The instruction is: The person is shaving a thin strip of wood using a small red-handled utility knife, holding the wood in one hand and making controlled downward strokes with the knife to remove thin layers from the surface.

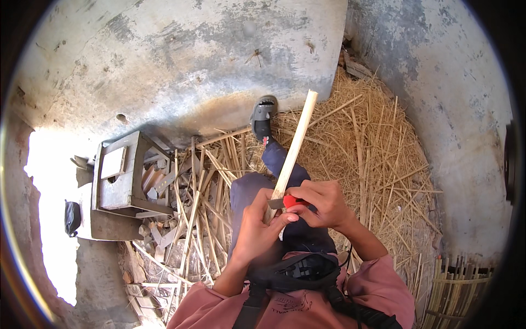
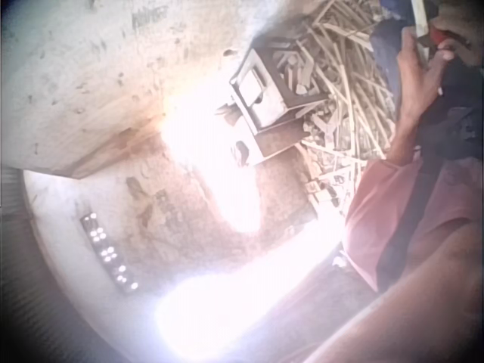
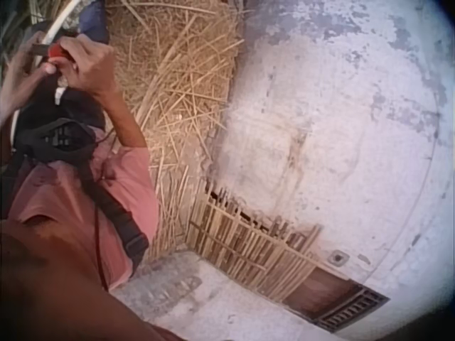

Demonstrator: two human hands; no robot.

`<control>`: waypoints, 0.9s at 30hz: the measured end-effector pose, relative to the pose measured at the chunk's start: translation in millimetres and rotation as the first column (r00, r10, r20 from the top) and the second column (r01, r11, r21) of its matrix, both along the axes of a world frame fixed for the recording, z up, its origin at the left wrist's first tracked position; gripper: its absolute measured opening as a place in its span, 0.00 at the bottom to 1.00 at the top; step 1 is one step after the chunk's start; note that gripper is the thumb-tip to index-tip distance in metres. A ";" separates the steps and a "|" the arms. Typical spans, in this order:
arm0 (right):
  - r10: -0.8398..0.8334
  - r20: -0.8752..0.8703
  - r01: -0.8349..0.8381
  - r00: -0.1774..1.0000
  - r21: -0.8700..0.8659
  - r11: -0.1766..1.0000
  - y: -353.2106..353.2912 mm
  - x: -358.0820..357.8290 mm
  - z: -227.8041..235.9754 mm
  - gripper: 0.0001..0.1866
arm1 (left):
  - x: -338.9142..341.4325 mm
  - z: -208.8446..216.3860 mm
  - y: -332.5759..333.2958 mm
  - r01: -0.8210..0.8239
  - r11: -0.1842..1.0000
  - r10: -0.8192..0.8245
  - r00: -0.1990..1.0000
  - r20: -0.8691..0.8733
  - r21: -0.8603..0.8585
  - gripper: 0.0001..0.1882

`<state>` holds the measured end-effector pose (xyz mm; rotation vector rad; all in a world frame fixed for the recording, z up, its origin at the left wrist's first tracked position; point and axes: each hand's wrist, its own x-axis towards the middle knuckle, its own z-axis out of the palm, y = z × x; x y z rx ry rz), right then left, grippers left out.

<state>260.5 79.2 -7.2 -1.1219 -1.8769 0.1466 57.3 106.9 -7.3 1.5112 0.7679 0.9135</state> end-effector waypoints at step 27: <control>-0.274 0.015 0.270 0.962 0.139 0.953 -7.1 -24.6 1.2 0.15 | 3.8 7.9 -6.4 -0.063 0.998 0.062 0.996 -0.070 -0.022 0.17</control>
